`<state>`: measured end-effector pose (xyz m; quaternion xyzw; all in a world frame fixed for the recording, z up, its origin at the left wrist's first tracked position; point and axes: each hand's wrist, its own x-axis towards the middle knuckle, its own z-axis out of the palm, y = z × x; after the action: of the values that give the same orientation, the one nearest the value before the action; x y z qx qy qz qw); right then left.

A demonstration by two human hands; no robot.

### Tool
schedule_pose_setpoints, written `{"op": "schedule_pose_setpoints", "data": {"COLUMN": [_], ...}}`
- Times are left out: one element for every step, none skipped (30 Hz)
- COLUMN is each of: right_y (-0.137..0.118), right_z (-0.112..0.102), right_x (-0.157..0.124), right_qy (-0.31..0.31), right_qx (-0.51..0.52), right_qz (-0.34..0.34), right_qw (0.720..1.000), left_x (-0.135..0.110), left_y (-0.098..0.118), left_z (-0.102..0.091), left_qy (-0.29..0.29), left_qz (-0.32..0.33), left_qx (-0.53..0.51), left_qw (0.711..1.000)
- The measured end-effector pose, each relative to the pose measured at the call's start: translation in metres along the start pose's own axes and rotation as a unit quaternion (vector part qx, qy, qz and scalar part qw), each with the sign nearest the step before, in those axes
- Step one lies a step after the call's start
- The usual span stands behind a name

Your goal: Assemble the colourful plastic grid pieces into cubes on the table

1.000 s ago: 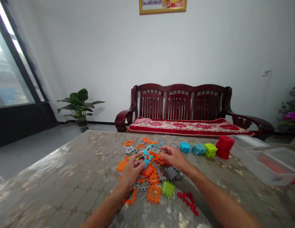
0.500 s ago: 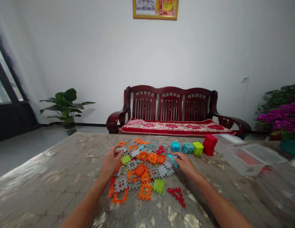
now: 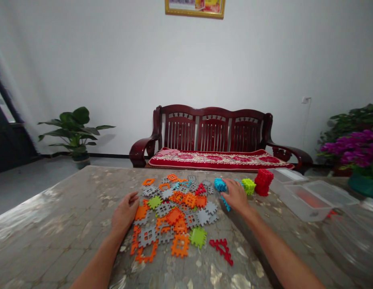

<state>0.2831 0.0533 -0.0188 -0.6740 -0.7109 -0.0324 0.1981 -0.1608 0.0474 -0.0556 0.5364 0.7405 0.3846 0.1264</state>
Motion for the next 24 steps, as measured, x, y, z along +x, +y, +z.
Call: {"op": "schedule_pose_setpoints", "data": {"right_y": [-0.001,-0.002,-0.002,-0.001,0.001,0.002,0.003,0.004,0.005,0.005,0.005,0.005,0.005,0.005,0.006,0.007,0.008,0.010,0.011,0.013,0.014,0.016,0.016,0.017], "right_z": [-0.004,-0.008,-0.012,-0.015,-0.017,-0.019,-0.020,-0.020,-0.020,-0.019,-0.017,-0.016,-0.014,-0.013,-0.011,-0.010,-0.008,-0.007,-0.006,-0.006,-0.005,-0.005,-0.006,-0.006], "right_x": [0.011,0.023,0.034,0.045,0.055,0.063,0.070,0.076,0.080,0.083,0.085,0.086,0.086,0.086,0.086,0.087,0.087,0.087,0.087,0.088,0.088,0.088,0.088,0.089], "right_qy": [-0.025,-0.056,-0.090,-0.122,-0.151,-0.173,-0.188,-0.197,-0.202,-0.206,-0.211,-0.217,-0.223,-0.229,-0.234,-0.236,-0.236,-0.237,-0.237,-0.239,-0.241,-0.243,-0.246,-0.248], "right_qx": [-0.017,-0.030,-0.040,-0.048,-0.054,-0.060,-0.067,-0.073,-0.077,-0.081,-0.085,-0.088,-0.092,-0.097,-0.102,-0.105,-0.107,-0.108,-0.110,-0.111,-0.110,-0.110,-0.108,-0.105], "right_qz": [-0.018,-0.033,-0.042,-0.045,-0.050,-0.056,-0.062,-0.068,-0.072,-0.076,-0.078,-0.079,-0.081,-0.083,-0.085,-0.086,-0.087,-0.087,-0.087,-0.087,-0.087,-0.085,-0.083,-0.080], "right_qw": [0.999,0.997,0.994,0.990,0.986,0.981,0.978,0.975,0.974,0.972,0.971,0.969,0.967,0.965,0.963,0.962,0.962,0.962,0.961,0.961,0.960,0.960,0.960,0.960], "left_x": [0.000,0.001,0.001,0.001,0.000,0.000,0.000,0.000,0.001,0.001,0.001,0.001,0.001,0.002,0.001,0.001,0.001,0.001,0.001,0.001,0.001,0.001,0.001,0.002], "left_y": [0.000,0.000,0.000,0.000,0.001,0.001,0.002,0.003,0.003,0.004,0.004,0.004,0.004,0.004,0.004,0.004,0.004,0.005,0.005,0.005,0.004,0.004,0.003,0.002], "left_z": [0.000,-0.001,-0.002,-0.002,-0.003,-0.004,-0.004,-0.005,-0.005,-0.005,-0.006,-0.006,-0.006,-0.006,-0.006,-0.006,-0.006,-0.006,-0.006,-0.006,-0.006,-0.006,-0.005,-0.005], "left_qy": [-0.002,-0.006,-0.010,-0.015,-0.019,-0.023,-0.027,-0.029,-0.031,-0.032,-0.032,-0.032,-0.032,-0.033,-0.034,-0.036,-0.037,-0.038,-0.037,-0.036,-0.034,-0.032,-0.032,-0.035], "left_qz": [0.002,0.006,0.009,0.011,0.011,0.011,0.011,0.009,0.007,0.006,0.007,0.008,0.012,0.016,0.019,0.019,0.017,0.014,0.011,0.008,0.009,0.011,0.013,0.014], "left_qx": [-0.003,-0.006,-0.009,-0.010,-0.009,-0.004,0.002,0.009,0.016,0.022,0.025,0.025,0.024,0.021,0.019,0.020,0.022,0.025,0.027,0.029,0.029,0.028,0.027,0.025], "left_qw": [1.000,1.000,1.000,1.000,1.000,1.000,1.000,0.999,0.999,0.999,0.999,0.999,0.999,0.999,0.999,0.999,0.999,0.999,0.999,0.999,0.999,0.999,0.999,0.999]}}
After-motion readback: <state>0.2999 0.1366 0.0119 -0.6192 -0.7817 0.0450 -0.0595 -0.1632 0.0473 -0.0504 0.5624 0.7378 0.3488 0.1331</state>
